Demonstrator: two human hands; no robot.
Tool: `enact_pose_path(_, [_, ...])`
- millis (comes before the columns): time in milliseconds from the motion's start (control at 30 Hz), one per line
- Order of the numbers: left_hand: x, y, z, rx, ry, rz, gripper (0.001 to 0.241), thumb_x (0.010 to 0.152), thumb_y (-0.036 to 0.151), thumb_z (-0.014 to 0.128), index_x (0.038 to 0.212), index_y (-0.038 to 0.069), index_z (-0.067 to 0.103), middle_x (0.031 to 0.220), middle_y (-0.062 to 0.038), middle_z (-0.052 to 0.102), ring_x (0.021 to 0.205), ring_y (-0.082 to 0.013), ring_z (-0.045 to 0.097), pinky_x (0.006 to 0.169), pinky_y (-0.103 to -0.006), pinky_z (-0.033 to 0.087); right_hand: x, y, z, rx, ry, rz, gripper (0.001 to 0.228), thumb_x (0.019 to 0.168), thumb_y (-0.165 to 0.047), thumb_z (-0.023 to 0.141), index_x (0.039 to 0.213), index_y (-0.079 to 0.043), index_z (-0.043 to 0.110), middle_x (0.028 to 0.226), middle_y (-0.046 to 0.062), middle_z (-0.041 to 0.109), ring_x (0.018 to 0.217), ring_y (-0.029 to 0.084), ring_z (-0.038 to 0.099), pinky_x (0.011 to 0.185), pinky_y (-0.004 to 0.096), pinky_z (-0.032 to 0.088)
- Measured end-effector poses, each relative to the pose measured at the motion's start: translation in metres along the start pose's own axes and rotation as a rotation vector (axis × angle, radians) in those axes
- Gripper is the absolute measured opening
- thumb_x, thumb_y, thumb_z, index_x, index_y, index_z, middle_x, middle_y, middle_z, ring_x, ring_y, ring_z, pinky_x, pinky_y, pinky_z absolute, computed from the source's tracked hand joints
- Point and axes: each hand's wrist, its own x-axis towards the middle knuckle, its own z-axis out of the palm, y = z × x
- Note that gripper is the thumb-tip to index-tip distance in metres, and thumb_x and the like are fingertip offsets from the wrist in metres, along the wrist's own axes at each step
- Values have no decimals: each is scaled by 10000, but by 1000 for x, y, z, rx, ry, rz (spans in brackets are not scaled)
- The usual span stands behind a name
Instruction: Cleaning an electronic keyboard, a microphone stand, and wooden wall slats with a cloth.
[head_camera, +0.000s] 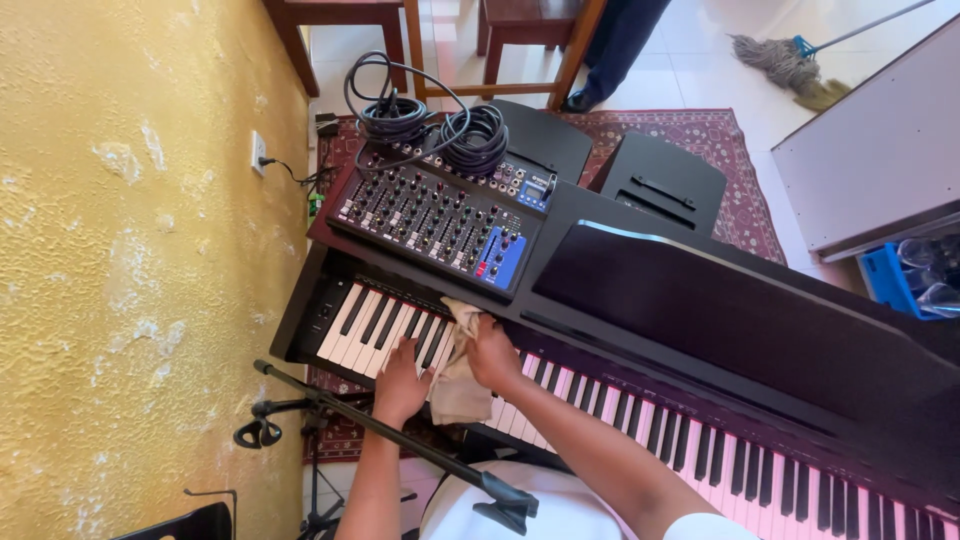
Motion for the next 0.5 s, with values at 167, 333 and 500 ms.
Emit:
enact_pose_path(167, [12,-11,14,27,-113,-3,886,964,341,628,1636,182,73,1733,-73,28,1586,-354,86,1191,-642,246,-9,-9,15,-216,10,-187,630,850,-269,691,1377,-22,450,1286,263,526,1161,461,530,893,579,486])
enact_pose_path(333, [3,-2,13,47,-123,-26,946,950,322,645,1643,165,21,1741,-55,-30,1598,-354,21,1207,-640,213,-4,-10,26,-482,-69,-243,622,818,-260,705,1357,-32,496,1296,211,547,1205,396,528,958,538,480])
enact_pose_path(500, [1,-4,14,101,-113,-4,937,951,309,630,1641,187,9,1740,-33,-54,1589,-344,24,1210,-634,214,7,-15,29,-481,-153,-236,566,780,-225,722,1291,-51,553,1290,206,559,1238,395,524,975,537,470])
